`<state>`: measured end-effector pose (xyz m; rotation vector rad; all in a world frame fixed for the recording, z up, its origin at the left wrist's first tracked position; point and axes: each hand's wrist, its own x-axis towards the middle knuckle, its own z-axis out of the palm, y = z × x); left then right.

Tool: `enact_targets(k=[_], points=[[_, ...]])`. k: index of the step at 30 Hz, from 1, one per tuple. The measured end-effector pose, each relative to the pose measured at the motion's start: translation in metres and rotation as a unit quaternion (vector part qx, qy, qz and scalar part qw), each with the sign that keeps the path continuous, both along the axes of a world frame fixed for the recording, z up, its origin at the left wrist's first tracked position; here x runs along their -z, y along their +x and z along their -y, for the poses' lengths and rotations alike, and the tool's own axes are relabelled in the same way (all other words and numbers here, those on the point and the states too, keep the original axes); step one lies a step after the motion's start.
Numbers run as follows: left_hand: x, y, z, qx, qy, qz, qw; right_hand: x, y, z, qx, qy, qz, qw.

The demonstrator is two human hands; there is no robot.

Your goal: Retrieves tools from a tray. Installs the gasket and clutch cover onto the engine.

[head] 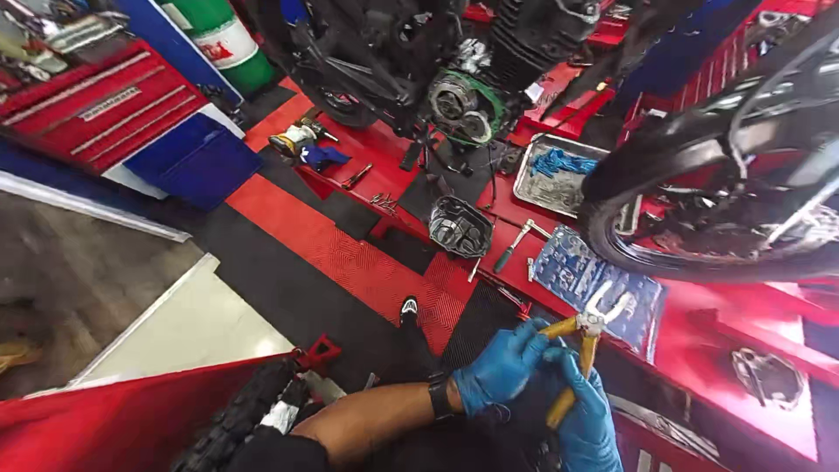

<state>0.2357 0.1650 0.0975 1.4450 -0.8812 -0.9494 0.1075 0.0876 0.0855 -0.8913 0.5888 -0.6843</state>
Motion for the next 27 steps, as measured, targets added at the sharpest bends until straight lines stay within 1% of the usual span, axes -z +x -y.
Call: enact_targets(k=[3, 5, 7, 8, 9, 10, 12, 14, 15, 16, 19, 21, 22, 24, 26, 27], points=[[0.028, 0.073, -0.031, 0.013, 0.047, -0.033, 0.998, 0.016, 0.082, -0.023, -0.017, 0.028, -0.036, 0.999], [0.05, 0.125, -0.051, 0.06, 0.114, -0.059, 0.99, 0.033, 0.131, -0.027, -0.047, 0.024, -0.074, 0.996], [0.075, 0.173, -0.07, 0.116, 0.179, -0.074, 0.974, 0.05, 0.165, -0.017, -0.102, -0.046, -0.158, 0.981], [0.088, 0.192, -0.08, 0.127, 0.208, -0.077, 0.967, 0.054, 0.178, -0.011, -0.126, -0.108, -0.227, 0.96], [0.1, 0.213, -0.088, 0.126, 0.236, -0.077, 0.96, 0.057, 0.193, -0.001, -0.149, -0.189, -0.308, 0.92], [0.11, 0.233, -0.092, 0.112, 0.26, -0.073, 0.956, 0.058, 0.208, 0.012, -0.176, -0.277, -0.387, 0.862], [0.128, 0.271, -0.094, 0.071, 0.295, -0.066, 0.95, 0.051, 0.241, 0.041, -0.247, -0.418, -0.504, 0.714], [0.147, 0.302, -0.086, 0.023, 0.312, -0.069, 0.947, 0.042, 0.277, 0.07, -0.309, -0.523, -0.557, 0.566], [0.158, 0.314, -0.08, -0.001, 0.317, -0.071, 0.946, 0.04, 0.294, 0.083, -0.331, -0.569, -0.56, 0.503], [0.167, 0.325, -0.072, -0.026, 0.317, -0.073, 0.945, 0.038, 0.311, 0.096, -0.352, -0.602, -0.556, 0.452], [0.188, 0.35, -0.037, -0.08, 0.306, -0.067, 0.946, 0.031, 0.364, 0.119, -0.416, -0.646, -0.543, 0.338], [0.199, 0.356, -0.011, -0.104, 0.297, -0.036, 0.948, 0.031, 0.394, 0.118, -0.439, -0.663, -0.55, 0.256], [0.205, 0.358, 0.003, -0.122, 0.288, -0.026, 0.949, 0.032, 0.408, 0.116, -0.441, -0.673, -0.55, 0.222], [0.219, 0.357, 0.023, -0.143, 0.262, -0.021, 0.954, 0.035, 0.427, 0.103, -0.442, -0.666, -0.572, 0.183], [0.229, 0.352, 0.04, -0.148, 0.234, -0.051, 0.96, 0.035, 0.435, 0.094, -0.436, -0.659, -0.595, 0.145], [0.231, 0.35, 0.046, -0.151, 0.221, -0.072, 0.961, 0.035, 0.437, 0.093, -0.431, -0.667, -0.593, 0.133]])
